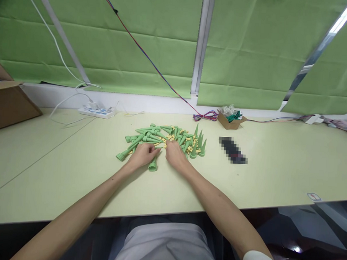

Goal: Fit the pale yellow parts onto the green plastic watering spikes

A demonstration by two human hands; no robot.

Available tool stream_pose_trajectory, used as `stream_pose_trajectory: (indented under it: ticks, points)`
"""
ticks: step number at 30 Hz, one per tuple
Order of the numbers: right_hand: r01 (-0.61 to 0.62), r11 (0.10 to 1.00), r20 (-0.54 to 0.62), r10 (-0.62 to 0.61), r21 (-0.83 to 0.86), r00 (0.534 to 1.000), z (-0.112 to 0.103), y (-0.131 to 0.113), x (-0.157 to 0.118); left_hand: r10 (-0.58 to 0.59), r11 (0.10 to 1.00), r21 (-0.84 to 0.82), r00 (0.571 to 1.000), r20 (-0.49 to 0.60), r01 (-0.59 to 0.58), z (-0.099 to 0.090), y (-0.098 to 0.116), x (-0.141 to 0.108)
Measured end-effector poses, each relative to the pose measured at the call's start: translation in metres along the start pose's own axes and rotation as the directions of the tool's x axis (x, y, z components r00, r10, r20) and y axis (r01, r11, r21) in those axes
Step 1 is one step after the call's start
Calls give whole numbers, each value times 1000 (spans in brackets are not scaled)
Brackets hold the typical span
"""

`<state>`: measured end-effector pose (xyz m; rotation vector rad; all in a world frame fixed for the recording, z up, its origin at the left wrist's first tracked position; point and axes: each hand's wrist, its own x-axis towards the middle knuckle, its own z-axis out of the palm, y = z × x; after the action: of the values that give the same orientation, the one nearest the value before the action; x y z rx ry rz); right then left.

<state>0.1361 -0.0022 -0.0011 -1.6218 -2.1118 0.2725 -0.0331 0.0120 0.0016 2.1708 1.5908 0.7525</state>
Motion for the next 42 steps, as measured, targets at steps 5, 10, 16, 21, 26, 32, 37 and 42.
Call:
stream_pose_trajectory:
  ticks: [5, 10, 16, 21, 26, 32, 37, 42]
  points:
    - [50, 998, -79, -47, 46, 996, -7, 1, 3, 52, 998, -32, 993, -107, -56, -18, 0, 4]
    - [86, 995, -172, -78, 41, 982, -17, 1, 2, 106, 991, 97, 977, -184, -89, -22, -7, 8]
    - [-7, 998, -123, 0, -59, 992, -25, 3, 2, 261, 941, 246, 961, -94, -231, -12, -13, 10]
    - [-4, 990, -50, -3, -140, 999, -21, 6, 3, 349, 902, 262, 937, 28, -344, -8, -14, 10]
    - [14, 979, -6, -15, -204, 1000, -20, 4, 3, 307, 913, 267, 951, 47, -308, -5, -16, 10]
    - [35, 955, 50, -21, -294, 999, -22, 5, 3, 269, 904, 323, 960, 79, -280, -6, -12, 8]
    - [56, 942, 100, -24, -332, 995, -23, 8, 3, 257, 910, 324, 965, 53, -260, -7, -10, 7]
    - [100, 941, 142, -57, -323, 988, -21, 10, 3, 265, 914, 320, 964, 2, -251, -6, -11, 9]
